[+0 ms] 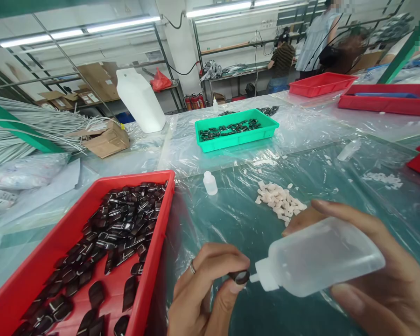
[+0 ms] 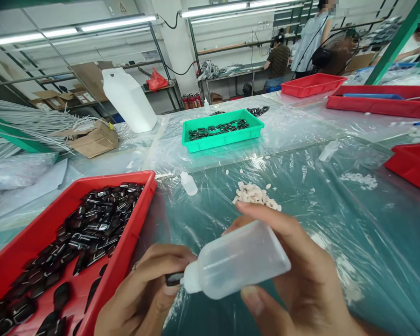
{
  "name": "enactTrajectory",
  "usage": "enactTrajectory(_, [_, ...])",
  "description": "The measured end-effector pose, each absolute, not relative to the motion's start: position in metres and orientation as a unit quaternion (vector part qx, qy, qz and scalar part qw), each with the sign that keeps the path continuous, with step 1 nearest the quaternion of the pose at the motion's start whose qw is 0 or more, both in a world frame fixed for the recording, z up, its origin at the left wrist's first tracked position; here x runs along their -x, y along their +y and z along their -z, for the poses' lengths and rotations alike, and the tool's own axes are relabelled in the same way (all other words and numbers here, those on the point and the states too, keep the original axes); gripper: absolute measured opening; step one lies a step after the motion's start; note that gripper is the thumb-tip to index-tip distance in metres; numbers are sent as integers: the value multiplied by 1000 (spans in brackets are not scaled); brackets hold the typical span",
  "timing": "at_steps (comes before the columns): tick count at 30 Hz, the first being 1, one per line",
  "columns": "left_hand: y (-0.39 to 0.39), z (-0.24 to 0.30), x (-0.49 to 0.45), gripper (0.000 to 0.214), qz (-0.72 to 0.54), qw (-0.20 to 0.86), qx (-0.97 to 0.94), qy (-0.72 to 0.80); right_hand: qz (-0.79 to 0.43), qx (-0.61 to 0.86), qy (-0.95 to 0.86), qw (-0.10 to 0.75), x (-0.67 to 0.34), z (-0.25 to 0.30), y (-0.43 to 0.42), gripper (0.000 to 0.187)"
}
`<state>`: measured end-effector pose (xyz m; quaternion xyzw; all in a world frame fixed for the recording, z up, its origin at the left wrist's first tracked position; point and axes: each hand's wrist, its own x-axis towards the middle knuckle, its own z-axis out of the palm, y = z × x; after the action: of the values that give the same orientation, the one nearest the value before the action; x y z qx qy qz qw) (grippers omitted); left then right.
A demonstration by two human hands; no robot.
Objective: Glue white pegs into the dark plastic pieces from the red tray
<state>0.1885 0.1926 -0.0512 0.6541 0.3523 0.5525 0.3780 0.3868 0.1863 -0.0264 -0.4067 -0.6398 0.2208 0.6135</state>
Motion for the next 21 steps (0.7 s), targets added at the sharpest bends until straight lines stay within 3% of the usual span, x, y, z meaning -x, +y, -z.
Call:
enactTrajectory(9, [194, 51, -189, 12, -561, 341, -669, 349, -155, 416, -652, 614, -383, 40, 177, 61])
enactTrajectory(21, [194, 50, -187, 9, -544, 348, -671, 363, -172, 387, -651, 630, -379, 34, 174, 78])
